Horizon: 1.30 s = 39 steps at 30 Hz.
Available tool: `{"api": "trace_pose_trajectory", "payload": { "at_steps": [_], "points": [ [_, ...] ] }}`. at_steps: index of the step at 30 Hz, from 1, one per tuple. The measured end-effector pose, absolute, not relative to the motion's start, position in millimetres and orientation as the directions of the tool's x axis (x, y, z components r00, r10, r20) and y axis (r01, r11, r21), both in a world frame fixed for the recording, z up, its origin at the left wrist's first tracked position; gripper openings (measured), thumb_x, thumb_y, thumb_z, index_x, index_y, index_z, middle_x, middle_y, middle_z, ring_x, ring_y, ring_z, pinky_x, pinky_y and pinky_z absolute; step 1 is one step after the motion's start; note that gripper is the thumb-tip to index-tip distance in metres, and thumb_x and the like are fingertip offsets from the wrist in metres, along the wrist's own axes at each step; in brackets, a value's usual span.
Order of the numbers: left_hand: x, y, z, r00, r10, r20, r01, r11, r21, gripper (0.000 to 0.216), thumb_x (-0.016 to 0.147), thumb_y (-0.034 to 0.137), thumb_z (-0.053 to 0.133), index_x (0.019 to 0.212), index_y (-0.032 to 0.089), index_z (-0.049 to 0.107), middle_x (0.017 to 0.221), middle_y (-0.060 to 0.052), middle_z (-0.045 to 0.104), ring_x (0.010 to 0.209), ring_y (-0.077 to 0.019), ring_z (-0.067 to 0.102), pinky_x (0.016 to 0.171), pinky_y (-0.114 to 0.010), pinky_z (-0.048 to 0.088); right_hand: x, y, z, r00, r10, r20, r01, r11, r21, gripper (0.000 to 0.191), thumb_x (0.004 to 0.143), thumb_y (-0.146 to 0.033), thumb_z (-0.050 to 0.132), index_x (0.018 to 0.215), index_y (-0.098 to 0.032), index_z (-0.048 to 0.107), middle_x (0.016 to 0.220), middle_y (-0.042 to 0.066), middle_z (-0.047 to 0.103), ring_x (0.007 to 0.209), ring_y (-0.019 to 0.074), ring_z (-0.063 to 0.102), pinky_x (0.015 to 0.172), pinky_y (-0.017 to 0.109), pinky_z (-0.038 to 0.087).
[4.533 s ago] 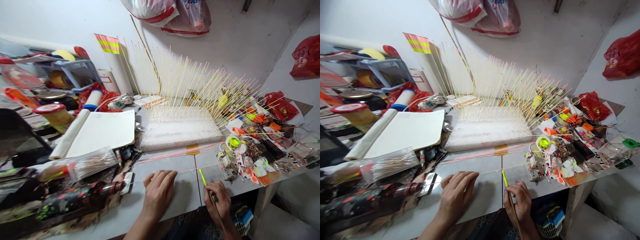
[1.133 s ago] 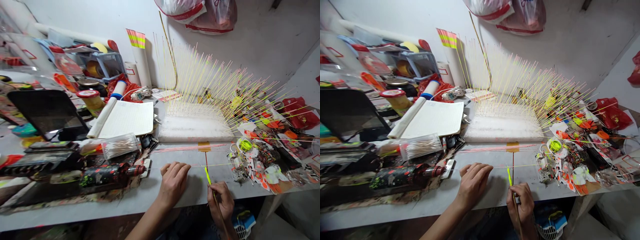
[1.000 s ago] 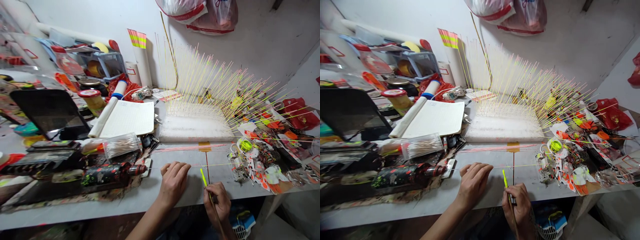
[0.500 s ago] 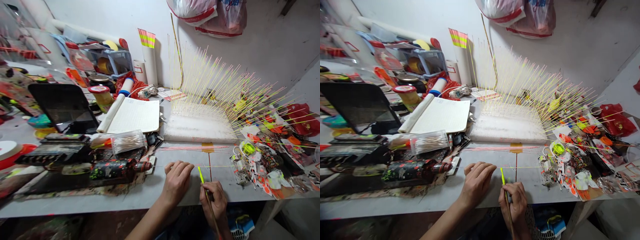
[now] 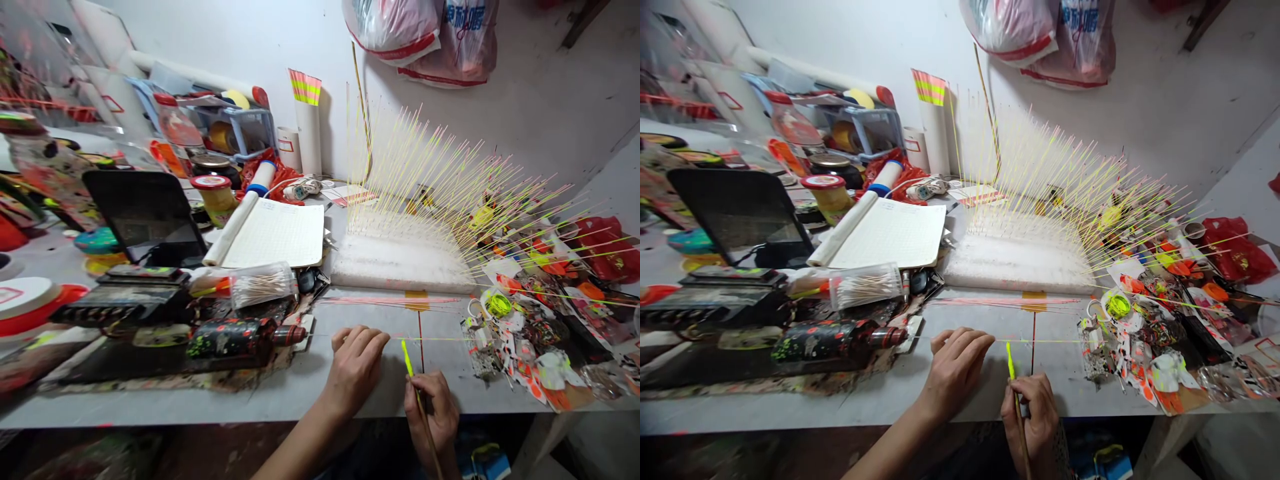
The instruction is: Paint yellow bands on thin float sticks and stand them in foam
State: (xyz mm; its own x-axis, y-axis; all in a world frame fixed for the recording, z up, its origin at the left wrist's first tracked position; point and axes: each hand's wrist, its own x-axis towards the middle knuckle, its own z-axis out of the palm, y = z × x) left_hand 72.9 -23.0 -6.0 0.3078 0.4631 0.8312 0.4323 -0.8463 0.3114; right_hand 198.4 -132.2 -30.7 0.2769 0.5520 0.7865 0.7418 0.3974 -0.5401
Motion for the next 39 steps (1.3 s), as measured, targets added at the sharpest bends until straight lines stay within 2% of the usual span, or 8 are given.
{"api": "trace_pose_trajectory", "payload": {
  "at_steps": [8, 16, 24, 30, 35, 39],
  "points": [
    [49, -16, -4, 0.362, 0.474, 0.803, 0.489, -0.830, 0.269, 0.023, 0.093, 0.007, 0.045, 0.096, 0.022, 0.062, 0.085, 0.001, 0.073, 0.079, -0.0126, 0.064, 0.083, -0.033, 0.035, 187, -134, -27, 0.232, 0.608, 0.759, 0.724, 0.413, -0.552, 0.020, 0.090, -0.008, 0.057, 0.102, -0.023, 0.061, 0.082, 0.001, 0.068, 0.072, 0.0167, 0.063, 0.063, 0.030, 0.055],
    [20, -6, -3, 0.415, 0.449, 0.791, 0.515, -0.833, 0.203, 0.019, 0.096, 0.011, 0.044, 0.097, 0.021, 0.060, 0.086, 0.000, 0.073, 0.079, -0.0144, 0.063, 0.085, -0.035, 0.035, 175, -124, -30, 0.219, 0.575, 0.788, 0.762, 0.404, -0.506, 0.016, 0.091, -0.009, 0.058, 0.101, -0.022, 0.062, 0.083, 0.001, 0.069, 0.071, 0.0152, 0.064, 0.062, 0.027, 0.053],
    [22, -8, -4, 0.398, 0.454, 0.797, 0.513, -0.831, 0.217, 0.019, 0.095, 0.010, 0.044, 0.097, 0.021, 0.060, 0.086, 0.001, 0.072, 0.079, -0.0137, 0.062, 0.088, -0.035, 0.035, 176, -118, -15, 0.166, 0.572, 0.803, 0.797, 0.402, -0.451, 0.012, 0.093, -0.011, 0.058, 0.098, -0.021, 0.063, 0.079, 0.000, 0.069, 0.068, 0.0131, 0.064, 0.061, 0.024, 0.053],
    [22, -9, -3, 0.387, 0.471, 0.792, 0.511, -0.825, 0.241, 0.020, 0.094, 0.009, 0.045, 0.097, 0.021, 0.060, 0.086, 0.001, 0.073, 0.079, -0.0136, 0.063, 0.089, -0.035, 0.034, 176, -120, -27, 0.240, 0.572, 0.784, 0.772, 0.377, -0.511, 0.010, 0.094, -0.013, 0.058, 0.097, -0.021, 0.064, 0.080, 0.000, 0.069, 0.068, 0.0132, 0.063, 0.061, 0.024, 0.053],
    [22, -9, -3, 0.392, 0.477, 0.786, 0.509, -0.824, 0.246, 0.023, 0.092, 0.007, 0.044, 0.097, 0.022, 0.061, 0.086, 0.002, 0.073, 0.080, -0.0133, 0.064, 0.090, -0.035, 0.034, 177, -126, -26, 0.282, 0.641, 0.714, 0.744, 0.324, -0.585, 0.011, 0.094, -0.014, 0.058, 0.099, -0.021, 0.066, 0.081, 0.002, 0.068, 0.071, 0.0138, 0.064, 0.060, 0.023, 0.052],
    [22, -9, -5, 0.385, 0.478, 0.789, 0.516, -0.821, 0.246, 0.023, 0.092, 0.008, 0.044, 0.097, 0.022, 0.061, 0.086, 0.001, 0.073, 0.080, -0.0137, 0.064, 0.090, -0.035, 0.035, 178, -127, -20, 0.256, 0.615, 0.745, 0.745, 0.366, -0.558, 0.012, 0.092, -0.012, 0.059, 0.096, -0.021, 0.065, 0.078, 0.001, 0.068, 0.069, 0.0132, 0.064, 0.059, 0.021, 0.053]
  ]
}}
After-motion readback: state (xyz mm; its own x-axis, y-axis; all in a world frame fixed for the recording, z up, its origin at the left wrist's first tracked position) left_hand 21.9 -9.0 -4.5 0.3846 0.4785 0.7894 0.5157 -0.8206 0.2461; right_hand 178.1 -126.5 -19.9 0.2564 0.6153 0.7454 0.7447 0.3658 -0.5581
